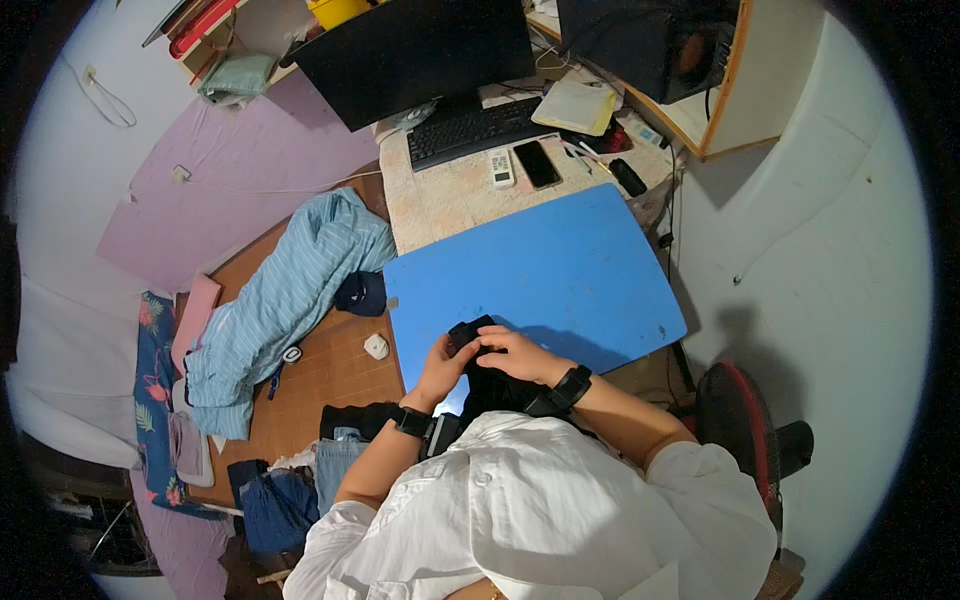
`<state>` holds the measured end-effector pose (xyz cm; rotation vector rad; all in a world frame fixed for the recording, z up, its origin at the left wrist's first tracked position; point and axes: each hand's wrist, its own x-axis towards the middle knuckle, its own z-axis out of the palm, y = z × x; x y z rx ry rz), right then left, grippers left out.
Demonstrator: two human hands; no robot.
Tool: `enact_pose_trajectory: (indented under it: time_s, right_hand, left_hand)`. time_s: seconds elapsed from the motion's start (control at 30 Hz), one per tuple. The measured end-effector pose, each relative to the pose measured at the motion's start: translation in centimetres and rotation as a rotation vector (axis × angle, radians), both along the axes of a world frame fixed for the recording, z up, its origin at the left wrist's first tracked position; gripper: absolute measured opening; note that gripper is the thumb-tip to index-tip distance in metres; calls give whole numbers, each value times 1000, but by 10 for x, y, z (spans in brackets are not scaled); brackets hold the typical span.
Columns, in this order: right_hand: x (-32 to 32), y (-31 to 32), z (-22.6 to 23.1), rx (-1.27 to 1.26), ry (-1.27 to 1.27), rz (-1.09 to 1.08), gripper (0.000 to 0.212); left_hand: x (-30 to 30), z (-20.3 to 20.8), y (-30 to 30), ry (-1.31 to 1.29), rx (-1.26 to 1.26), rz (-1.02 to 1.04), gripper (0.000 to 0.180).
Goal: The person folds a shirt, a pair of camouflage pants, denim shorts, and a black garment by hand on a blue mat, placing each item onto a stack on a bed.
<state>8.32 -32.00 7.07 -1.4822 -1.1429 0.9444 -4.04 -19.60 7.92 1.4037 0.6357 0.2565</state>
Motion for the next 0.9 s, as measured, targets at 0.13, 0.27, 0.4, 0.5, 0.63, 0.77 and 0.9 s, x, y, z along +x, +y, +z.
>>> enact_pose_trajectory:
  time_s: [0.13, 0.27, 0.4, 0.5, 0.63, 0.77, 0.9]
  right_hand:
    - [7, -4, 5, -89, 422, 12, 29]
    - [31, 1, -24, -249, 595, -142, 29]
    - [40, -3, -58, -156, 251, -156, 43]
    - [32, -4, -44, -18, 526, 106, 66]
    - [-3, -14, 1, -163, 668, 259, 64]
    - [-50, -30, 23, -86, 383, 146, 49]
    - [-78, -38, 48, -25, 156, -16, 36]
  left_hand:
    - [-11, -3, -6, 8, -20, 57, 23]
    - [-24, 15, -16, -18, 11, 32, 24]
    - [-48, 37, -30, -86, -35, -75, 29]
    - [-67, 55, -34, -109, 14, -184, 33]
    - [-100, 64, -31, -158, 6, -169, 30]
    - [-143, 68, -19, -125, 222, -57, 24]
    - [-171, 61, -7, -192, 341, 5, 27]
